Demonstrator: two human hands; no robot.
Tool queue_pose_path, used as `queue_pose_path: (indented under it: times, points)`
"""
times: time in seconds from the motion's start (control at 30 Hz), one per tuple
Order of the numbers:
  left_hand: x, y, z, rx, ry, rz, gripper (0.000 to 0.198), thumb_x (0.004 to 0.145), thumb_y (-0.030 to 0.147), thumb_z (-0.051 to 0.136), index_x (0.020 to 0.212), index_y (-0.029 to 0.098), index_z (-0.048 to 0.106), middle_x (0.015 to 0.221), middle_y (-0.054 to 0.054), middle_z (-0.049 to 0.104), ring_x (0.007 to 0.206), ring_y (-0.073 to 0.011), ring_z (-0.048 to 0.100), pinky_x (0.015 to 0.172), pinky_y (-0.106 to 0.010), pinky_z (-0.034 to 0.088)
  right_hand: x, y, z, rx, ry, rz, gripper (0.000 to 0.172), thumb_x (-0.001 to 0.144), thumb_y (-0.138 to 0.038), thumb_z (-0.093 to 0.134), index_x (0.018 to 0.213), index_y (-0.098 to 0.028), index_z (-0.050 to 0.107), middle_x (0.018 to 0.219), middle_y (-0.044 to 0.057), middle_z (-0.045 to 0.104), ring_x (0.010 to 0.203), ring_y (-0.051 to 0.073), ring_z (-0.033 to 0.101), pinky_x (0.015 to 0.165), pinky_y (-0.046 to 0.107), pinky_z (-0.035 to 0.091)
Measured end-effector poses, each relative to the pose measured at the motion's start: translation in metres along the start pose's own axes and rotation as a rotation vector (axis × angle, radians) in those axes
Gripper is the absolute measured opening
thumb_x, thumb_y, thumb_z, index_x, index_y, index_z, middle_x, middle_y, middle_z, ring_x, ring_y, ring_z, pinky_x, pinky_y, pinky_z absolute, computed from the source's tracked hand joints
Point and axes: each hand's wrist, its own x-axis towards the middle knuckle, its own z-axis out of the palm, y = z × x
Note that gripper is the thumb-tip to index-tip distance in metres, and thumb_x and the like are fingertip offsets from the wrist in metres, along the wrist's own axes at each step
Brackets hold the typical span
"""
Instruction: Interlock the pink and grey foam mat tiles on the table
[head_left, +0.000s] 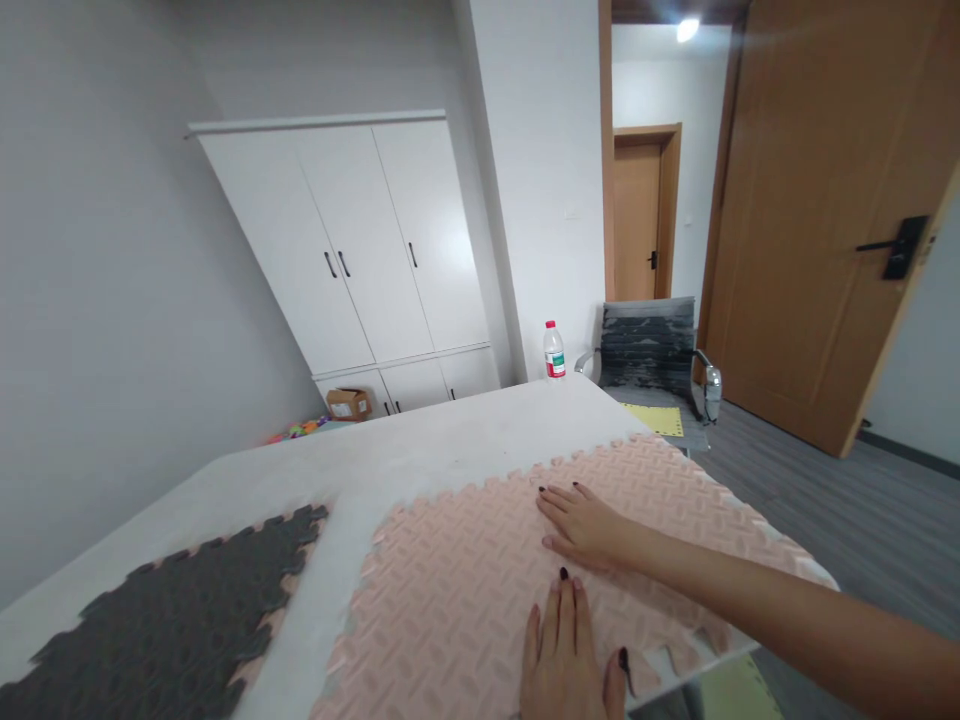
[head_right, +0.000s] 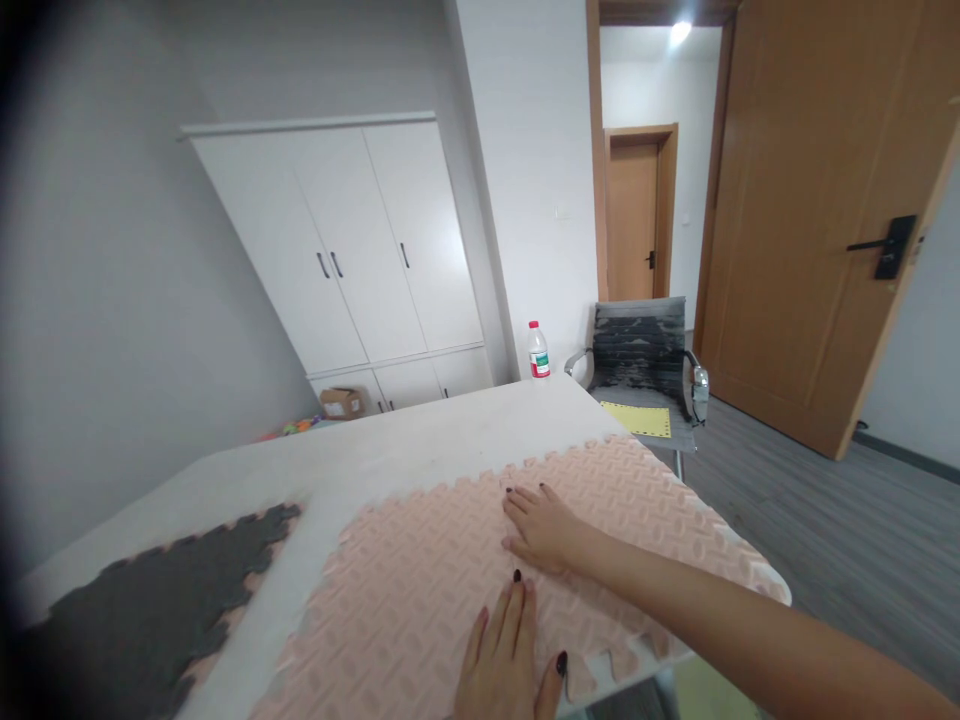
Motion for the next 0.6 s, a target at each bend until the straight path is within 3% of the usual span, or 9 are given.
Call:
queue_pose_path:
  times: [0.1, 0.4, 0.5, 0.6]
  points:
    - [0.001, -0.003, 0.002, 0.002, 0.01, 0.008, 0.05, 0.082, 0.031, 0.047, 0.128, 0.015, 0.052, 0.128, -0.007, 0.059, 0.116, -0.0232, 0.055, 0.094, -0.042, 0.045, -0.01, 0.002, -0.003, 0.049, -0.045, -0.008, 0.066, 0.095, -0.055, 0.023, 0.147, -0.014, 0.026, 0.149, 0.013, 0.027, 0.139, 0.025, 0.022, 0.111, 0.054, 0.017]
    - [-0.011, -0.006, 0.008, 0.001, 0.04, 0.045, 0.053, 0.081, 0.039, 0.049, 0.13, 0.017, 0.051, 0.119, -0.008, 0.065, 0.11, -0.0236, 0.059, 0.091, -0.035, 0.046, -0.004, 0.01, -0.003, 0.124, -0.13, -0.021, 0.085, 0.087, -0.07, 0.028, 0.148, -0.012, 0.018, 0.152, 0.014, 0.018, 0.14, 0.027, 0.015, 0.113, 0.056, 0.009]
    - [-0.014, -0.004, 0.006, -0.002, 0.056, 0.065, 0.053, 0.086, 0.045, 0.042, 0.129, 0.017, 0.052, 0.119, -0.009, 0.065, 0.11, -0.0236, 0.059, 0.091, -0.035, 0.045, -0.005, 0.01, -0.002, 0.093, -0.106, -0.038, 0.084, 0.087, -0.07, 0.028, 0.148, -0.012, 0.019, 0.151, 0.015, 0.02, 0.14, 0.028, 0.017, 0.112, 0.057, 0.012]
    - [-0.013, -0.004, 0.005, 0.007, 0.095, 0.091, 0.055, 0.088, 0.05, 0.036, 0.129, 0.016, 0.053, 0.117, -0.011, 0.066, 0.109, -0.0235, 0.06, 0.091, -0.035, 0.045, -0.004, 0.005, 0.002, -0.018, -0.02, -0.045, 0.078, 0.089, -0.067, 0.028, 0.145, -0.012, 0.028, 0.147, 0.016, 0.032, 0.137, 0.028, 0.025, 0.111, 0.06, 0.012]
